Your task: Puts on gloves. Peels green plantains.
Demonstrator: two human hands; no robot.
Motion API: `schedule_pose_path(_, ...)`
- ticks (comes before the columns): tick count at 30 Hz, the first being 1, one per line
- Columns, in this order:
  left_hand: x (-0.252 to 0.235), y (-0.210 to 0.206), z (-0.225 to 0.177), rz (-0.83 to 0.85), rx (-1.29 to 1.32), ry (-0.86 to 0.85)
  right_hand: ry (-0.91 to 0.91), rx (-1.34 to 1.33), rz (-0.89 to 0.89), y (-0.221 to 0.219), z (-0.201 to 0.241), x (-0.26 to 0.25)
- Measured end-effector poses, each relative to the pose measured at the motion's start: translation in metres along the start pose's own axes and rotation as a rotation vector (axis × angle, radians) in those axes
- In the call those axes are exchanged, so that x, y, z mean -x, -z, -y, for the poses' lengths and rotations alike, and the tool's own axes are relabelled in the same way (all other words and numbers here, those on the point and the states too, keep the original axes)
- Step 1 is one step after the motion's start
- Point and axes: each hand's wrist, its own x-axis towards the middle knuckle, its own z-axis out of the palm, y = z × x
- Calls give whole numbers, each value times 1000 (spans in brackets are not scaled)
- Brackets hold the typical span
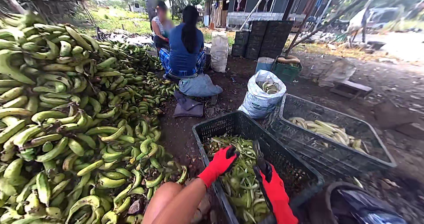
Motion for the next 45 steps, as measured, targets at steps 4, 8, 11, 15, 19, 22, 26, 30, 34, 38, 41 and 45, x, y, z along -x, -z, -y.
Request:
schedule_pose_path(4, -1, 14, -9, 32, -55, 27, -63, -171, -7, 14, -3, 5)
schedule_pose_path(8, -9, 27, -11, 77, -141, 61, 34, -694, -32, 24, -13, 3)
schedule_pose_path(11, -27, 8, -20, 426, -543, 44, 57, -866, 20, 30, -25, -3)
schedule_pose_path(15, -33, -55, -9, 769, -1002, 330, 128, -952, 46, 38, -37, -4)
schedule_pose_path(19, -17, -97, 18, 872, -1081, 368, 159, -1188, 175, 47, -42, -1)
schedule_pose_path(22, -18, -122, 28, 701, -1004, 454, 198, -1335, 239, 53, -46, -2)
schedule_pose_path(26, -18, -124, 19, 570, -956, 478, 160, -1331, 259, 62, -50, -4)
schedule_pose_path(30, -25, -99, 12, 463, -519, 365, 106, -1250, 226, 65, -58, -6)
schedule_pose_path(34, -15, -67, -10, 121, 336, 431, 51, -1178, 164, 64, -60, -5)
schedule_pose_path(38, -23, -45, 10, -125, 666, 331, 58, -1094, 96, 57, -55, 2)
schedule_pose_path(41, -23, -31, 4, -144, 895, 266, 91, -1010, 100, 48, -49, 5)
schedule_pose_path(45, -11, -18, -6, -99, 1019, 172, 103, -789, 116, 31, -32, 15)
